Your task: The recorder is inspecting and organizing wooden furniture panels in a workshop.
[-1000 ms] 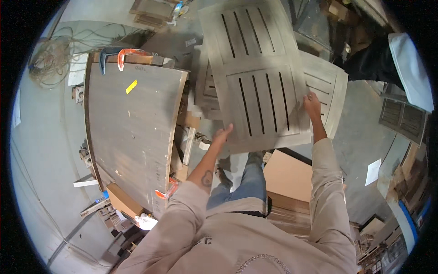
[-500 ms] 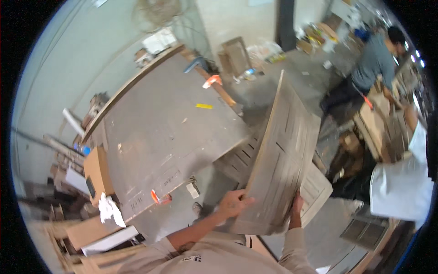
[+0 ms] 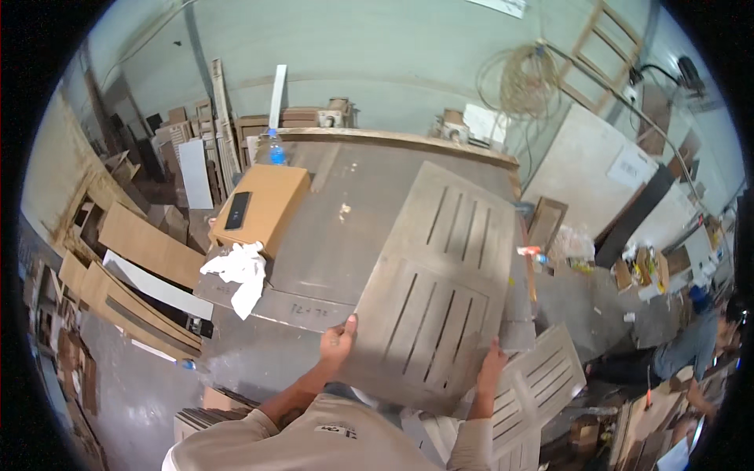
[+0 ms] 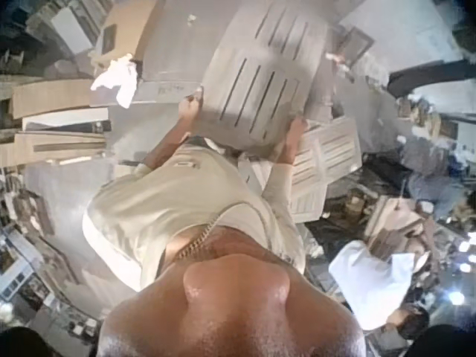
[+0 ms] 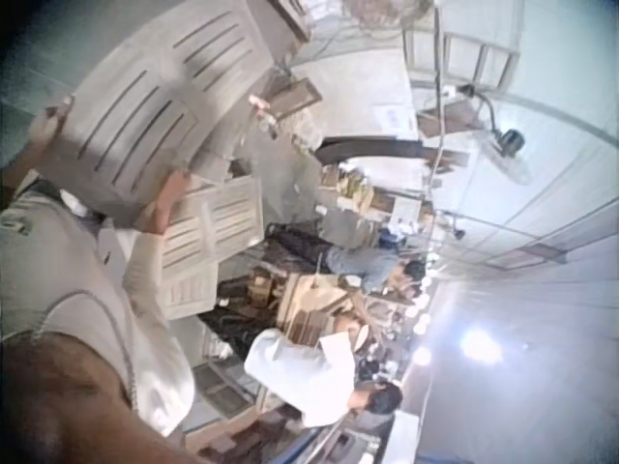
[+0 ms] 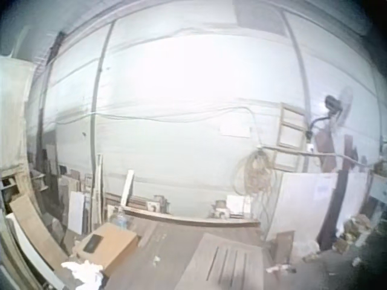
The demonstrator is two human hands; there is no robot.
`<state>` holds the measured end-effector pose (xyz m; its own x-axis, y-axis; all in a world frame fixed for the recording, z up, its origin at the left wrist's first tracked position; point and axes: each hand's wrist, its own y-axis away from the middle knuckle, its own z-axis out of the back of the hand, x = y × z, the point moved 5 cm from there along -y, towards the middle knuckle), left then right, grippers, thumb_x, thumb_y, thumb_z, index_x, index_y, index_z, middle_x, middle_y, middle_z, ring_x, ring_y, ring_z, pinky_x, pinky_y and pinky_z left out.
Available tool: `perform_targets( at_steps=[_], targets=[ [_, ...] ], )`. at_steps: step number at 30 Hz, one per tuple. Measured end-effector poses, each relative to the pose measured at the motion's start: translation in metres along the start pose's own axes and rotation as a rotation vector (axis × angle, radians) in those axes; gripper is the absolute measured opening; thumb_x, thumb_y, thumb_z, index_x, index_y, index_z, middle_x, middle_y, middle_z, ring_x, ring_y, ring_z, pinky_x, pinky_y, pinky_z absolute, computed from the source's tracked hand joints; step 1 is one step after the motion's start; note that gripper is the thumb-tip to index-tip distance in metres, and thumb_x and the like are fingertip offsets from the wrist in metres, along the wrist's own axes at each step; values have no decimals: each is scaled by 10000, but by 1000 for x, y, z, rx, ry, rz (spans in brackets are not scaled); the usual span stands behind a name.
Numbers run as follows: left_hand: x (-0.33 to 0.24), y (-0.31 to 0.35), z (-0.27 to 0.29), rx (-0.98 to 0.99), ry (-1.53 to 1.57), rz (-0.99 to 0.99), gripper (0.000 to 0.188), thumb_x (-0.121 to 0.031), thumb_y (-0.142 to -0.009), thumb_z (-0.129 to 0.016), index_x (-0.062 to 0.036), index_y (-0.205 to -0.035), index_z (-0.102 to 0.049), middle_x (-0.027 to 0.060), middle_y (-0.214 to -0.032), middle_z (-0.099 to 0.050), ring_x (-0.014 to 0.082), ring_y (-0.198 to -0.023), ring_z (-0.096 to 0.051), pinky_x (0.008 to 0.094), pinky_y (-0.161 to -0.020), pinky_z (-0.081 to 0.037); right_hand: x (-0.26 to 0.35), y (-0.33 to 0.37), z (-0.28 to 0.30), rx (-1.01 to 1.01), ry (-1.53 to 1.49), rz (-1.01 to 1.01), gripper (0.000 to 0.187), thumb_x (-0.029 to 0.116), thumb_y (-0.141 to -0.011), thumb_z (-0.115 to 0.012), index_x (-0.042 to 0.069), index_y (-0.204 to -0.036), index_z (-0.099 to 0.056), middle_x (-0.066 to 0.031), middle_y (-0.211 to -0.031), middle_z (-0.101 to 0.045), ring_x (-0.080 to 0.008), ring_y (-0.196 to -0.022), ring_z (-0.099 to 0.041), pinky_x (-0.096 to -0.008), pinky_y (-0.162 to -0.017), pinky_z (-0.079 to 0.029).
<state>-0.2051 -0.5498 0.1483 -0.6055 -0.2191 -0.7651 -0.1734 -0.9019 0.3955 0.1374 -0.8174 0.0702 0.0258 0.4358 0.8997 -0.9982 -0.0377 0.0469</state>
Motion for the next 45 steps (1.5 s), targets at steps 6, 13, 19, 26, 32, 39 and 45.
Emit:
perform_targets(
  at_steps=[6,13,19,26,32,39,45],
  targets=[
    [22,-110,54,-89,105,43,735,-654,-868,-507,58,-817,-683,269,-776,-651,381,-805,-649,451,-787,-470,79,-30,-161,213,159,38,530,438,-879,-610,-87,-821,-640,-166,-768,-647,-249,-731,-562,-419,-725,-435],
    [41,-223,73,-151,130,48,717,-632,-858,-535,71,-775,-653,271,-751,-637,366,-790,-629,443,-775,-469,149,-28,-272,393,195,8,536,402,-843,-653,-94,-1047,-663,-238,-1074,-658,-296,-1047,-604,-389,-944,-429],
    [27,-283,95,-230,-89,-204,579,-573,-863,-548,-14,-812,-687,230,-776,-662,411,-863,-642,467,-800,-486,178,-29,-351,709,-10,-67,628,366,-835,-661,-71,-1269,-545,-189,-1250,-578,-278,-1158,-530,-389,-952,-437],
    [-160,-127,32,652,98,-768,324,-350,-911,-617,-28,-890,-647,130,-831,-644,257,-766,-630,376,-691,-489,177,-89,-391,765,231,33,517,365,-843,-624,9,-1218,-602,-134,-1005,-644,-246,-922,-606,-436,-836,-486],
    [-234,-46,14,767,187,-1156,341,-278,-926,-594,-3,-753,-490,190,-701,-540,328,-661,-547,452,-626,-401,309,-75,-422,664,561,415,519,395,-824,-622,-49,-1089,-666,-283,-1112,-639,-382,-1105,-606,-428,-930,-462],
    [-267,9,90,1426,331,-1372,285,-199,-944,-550,-30,-739,-448,138,-632,-478,273,-569,-478,403,-557,-366,343,-114,-383,767,507,301,346,286,-860,-609,-15,-1022,-667,-196,-867,-693,-282,-870,-683,-330,-765,-537],
    [-216,-34,66,1575,385,-522,211,-208,-1003,-486,-44,-905,-576,-40,-722,-492,95,-675,-487,280,-612,-428,333,-121,-352,454,-1042,-325,297,227,-955,-484,-10,-1134,-485,-184,-1033,-654,-291,-936,-662,-407,-804,-566]
  ],
)
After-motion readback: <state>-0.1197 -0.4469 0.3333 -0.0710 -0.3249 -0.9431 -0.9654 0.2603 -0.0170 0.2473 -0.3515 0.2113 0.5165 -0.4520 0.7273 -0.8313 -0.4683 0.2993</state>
